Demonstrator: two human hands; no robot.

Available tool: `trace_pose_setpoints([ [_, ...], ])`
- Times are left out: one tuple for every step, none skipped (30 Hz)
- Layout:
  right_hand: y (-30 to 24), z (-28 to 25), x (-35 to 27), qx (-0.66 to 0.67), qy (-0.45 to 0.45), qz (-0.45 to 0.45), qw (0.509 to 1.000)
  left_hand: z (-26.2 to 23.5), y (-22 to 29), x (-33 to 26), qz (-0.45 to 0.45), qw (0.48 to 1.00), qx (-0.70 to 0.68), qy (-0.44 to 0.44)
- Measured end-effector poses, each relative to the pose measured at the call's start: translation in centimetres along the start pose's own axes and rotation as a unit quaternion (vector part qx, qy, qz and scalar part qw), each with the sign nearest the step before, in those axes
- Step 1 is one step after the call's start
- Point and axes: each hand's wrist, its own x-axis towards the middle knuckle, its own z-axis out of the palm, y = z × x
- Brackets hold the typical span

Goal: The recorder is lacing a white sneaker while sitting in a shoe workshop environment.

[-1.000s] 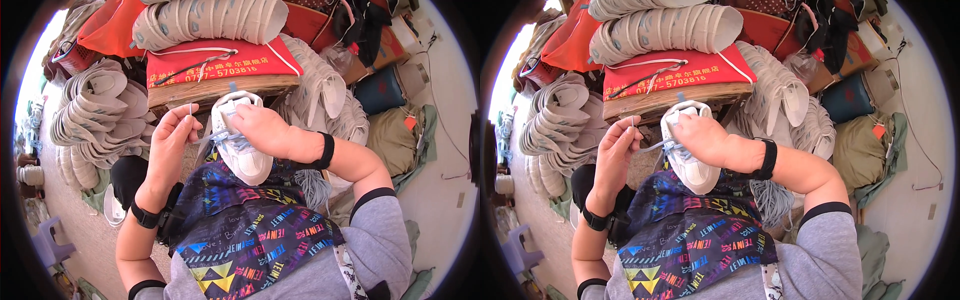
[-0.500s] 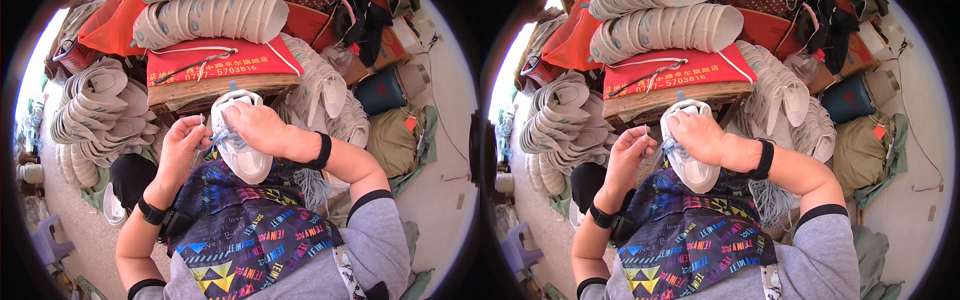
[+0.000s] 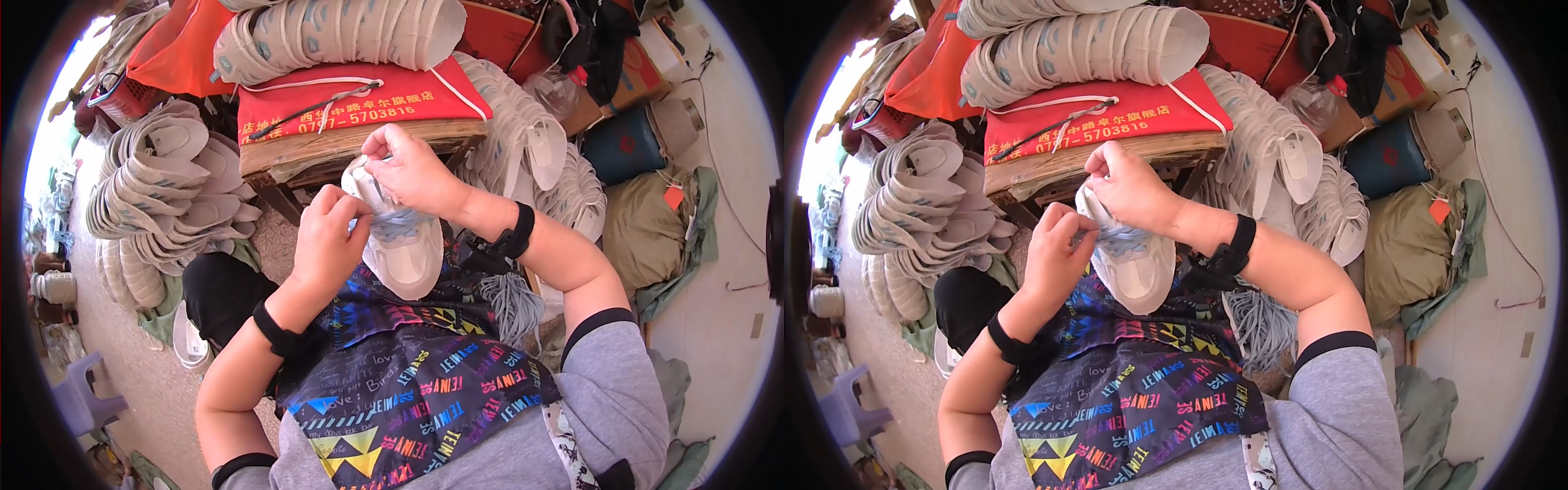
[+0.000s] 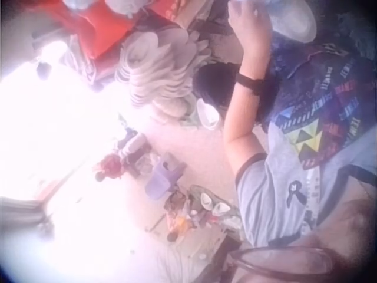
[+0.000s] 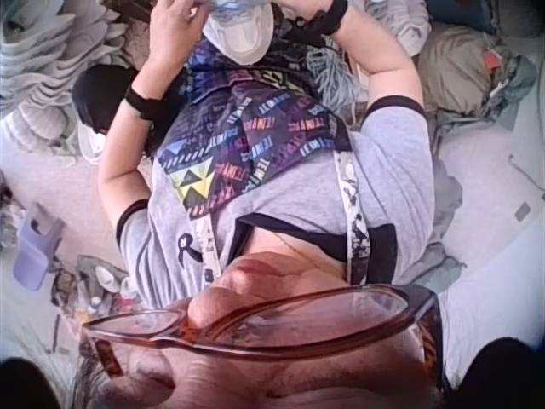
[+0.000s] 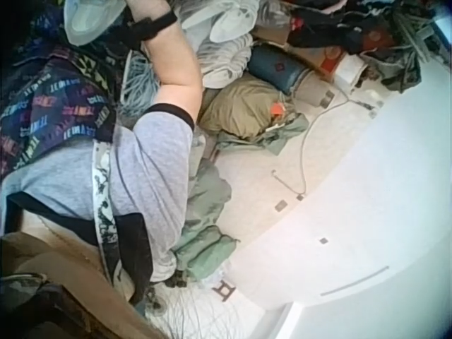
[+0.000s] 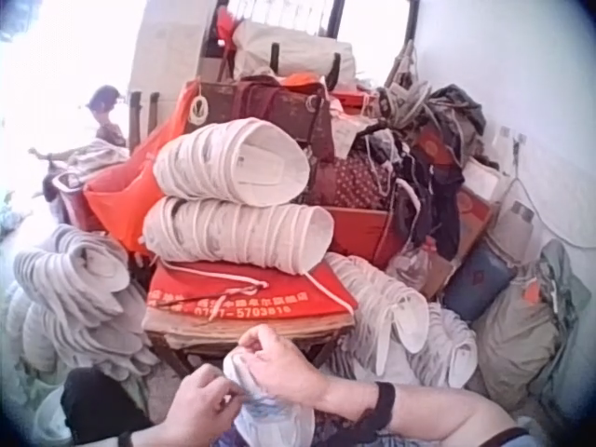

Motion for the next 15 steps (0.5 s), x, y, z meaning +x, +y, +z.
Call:
trace_pose_setpoints([
  [0.0, -0.2, -0.1, 0.064, -0.014, 0.058, 0.996, 0.1, 0.0, 0.2, 0.001, 1.000, 0.000, -0.002],
  [-0.2, -0.4, -0.3, 0.064, -0.012, 0.058, 0.996, 0.2, 0.2, 0.5, 0.025, 0.998, 0.064, -0.011],
  [-0.6, -0.7, -0.6, 0.084, -0.011, 0.055, 0.995, 0.3, 0.5, 0.7, 0.048, 0.990, 0.127, -0.020],
  [-1.0, -1.0, -0.9, 0.104, -0.010, 0.051, 0.993, 0.4, 0.6, 1.0, 0.049, 0.990, 0.127, -0.021],
  [-1.3, -1.4, -1.1, 0.105, -0.008, 0.053, 0.993, 0.7, 0.8, 1.3, 0.046, 0.985, 0.166, -0.034],
  [-1.6, -1.9, -1.3, 0.088, -0.008, 0.037, 0.995, 0.8, 1.0, 1.5, 0.043, 0.977, 0.204, -0.047],
  [-1.6, -2.2, -1.4, 0.071, -0.008, 0.022, 0.997, 0.8, 1.4, 1.7, 0.044, 0.977, 0.203, -0.050],
  [-1.2, -2.7, -1.6, 0.071, -0.002, 0.023, 0.997, 0.8, 1.9, 2.2, 0.046, 0.965, 0.246, -0.078],
  [-0.6, -3.0, -1.8, 0.037, -0.012, -0.031, 0.999, 0.9, 2.3, 2.6, 0.049, 0.951, 0.288, -0.105],
  [-0.2, -3.5, -2.0, 0.002, -0.022, -0.086, 0.996, 1.1, 2.3, 2.8, 0.054, 0.951, 0.286, -0.107],
  [-0.6, -3.8, -2.4, 0.003, -0.021, -0.085, 0.996, 1.2, 1.9, 3.0, 0.052, 0.950, 0.283, -0.119],
  [-1.4, -4.1, -3.1, -0.084, -0.053, -0.107, 0.989, 1.2, 1.6, 3.1, 0.050, 0.950, 0.279, -0.131],
  [-1.9, -4.2, -3.6, -0.170, -0.085, -0.127, 0.973, 1.0, 1.2, 3.3, 0.050, 0.950, 0.279, -0.133],
  [-1.0, -4.1, -4.0, -0.209, -0.088, -0.173, 0.958, 0.8, 0.9, 3.4, 0.029, 0.963, 0.216, -0.158],
  [-0.4, -4.1, -4.6, -0.208, -0.086, -0.171, 0.959, 0.7, 0.7, 3.5, 0.008, 0.971, 0.153, -0.182],
])
